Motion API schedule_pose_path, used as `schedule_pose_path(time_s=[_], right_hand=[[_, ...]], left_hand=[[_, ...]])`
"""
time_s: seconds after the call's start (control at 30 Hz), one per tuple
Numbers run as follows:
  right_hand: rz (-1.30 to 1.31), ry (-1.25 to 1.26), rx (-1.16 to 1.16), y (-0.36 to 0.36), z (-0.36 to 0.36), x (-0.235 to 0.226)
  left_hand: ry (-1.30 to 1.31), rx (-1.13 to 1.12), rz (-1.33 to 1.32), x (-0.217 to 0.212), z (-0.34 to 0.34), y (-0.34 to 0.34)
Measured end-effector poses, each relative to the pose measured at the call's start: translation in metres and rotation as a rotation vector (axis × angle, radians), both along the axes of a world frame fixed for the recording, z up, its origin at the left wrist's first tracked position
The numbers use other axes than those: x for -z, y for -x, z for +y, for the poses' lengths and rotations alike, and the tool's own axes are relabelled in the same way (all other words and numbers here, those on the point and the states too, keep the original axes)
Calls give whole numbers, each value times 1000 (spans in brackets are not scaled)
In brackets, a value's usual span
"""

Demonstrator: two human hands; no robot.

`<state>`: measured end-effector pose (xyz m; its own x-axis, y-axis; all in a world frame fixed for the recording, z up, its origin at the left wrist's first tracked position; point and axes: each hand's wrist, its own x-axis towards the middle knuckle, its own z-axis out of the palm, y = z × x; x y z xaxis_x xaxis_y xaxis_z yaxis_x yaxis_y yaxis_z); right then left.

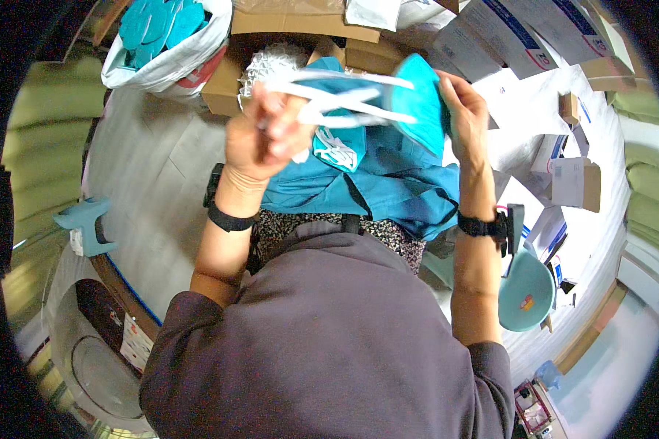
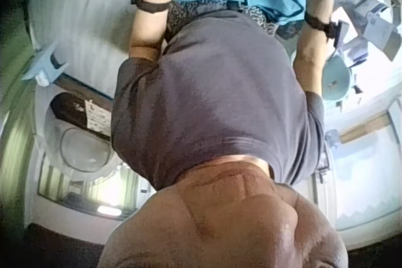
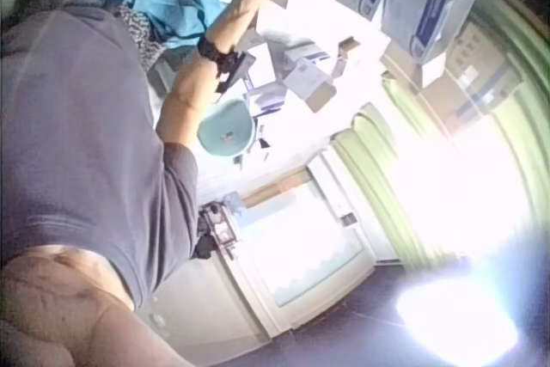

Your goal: The recorder is sorting and untangling green face masks with white straps, then placing them into plastic sleeves and boxes.

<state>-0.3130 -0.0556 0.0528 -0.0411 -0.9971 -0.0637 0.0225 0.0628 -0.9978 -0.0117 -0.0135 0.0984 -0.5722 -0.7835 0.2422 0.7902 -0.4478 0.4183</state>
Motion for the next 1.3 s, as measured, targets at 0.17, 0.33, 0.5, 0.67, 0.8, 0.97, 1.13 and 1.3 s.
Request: schedule_pose_path(time_s=[0.17,0.33,0.5,0.67,0.8,0.97,1.13,1.3], right_hand=[[258,-503,-134,-27,5,64],[427,-450,-312,-76,29,103],[647,502,-64,-76,28,20],[1006,739,-86,-49,5,-52],[825,608,-43,-40,8,-92],[808,571,-5,-38,11,-102],[760,511,17,-37,11,-104],[683,463,12,-34,2,-100]], left_hand=[[-140,-133,144,-13,-15,-35],[-232,-165,200,3,-16,-48],[-265,-356,-219,24,-5,-43],[-179,-384,-652,34,-7,-17],[-50,-410,-831,25,-12,12],[120,-512,-861,35,-27,39],[160,-392,-851,35,-27,57],[200,-240,-848,39,-20,62]])
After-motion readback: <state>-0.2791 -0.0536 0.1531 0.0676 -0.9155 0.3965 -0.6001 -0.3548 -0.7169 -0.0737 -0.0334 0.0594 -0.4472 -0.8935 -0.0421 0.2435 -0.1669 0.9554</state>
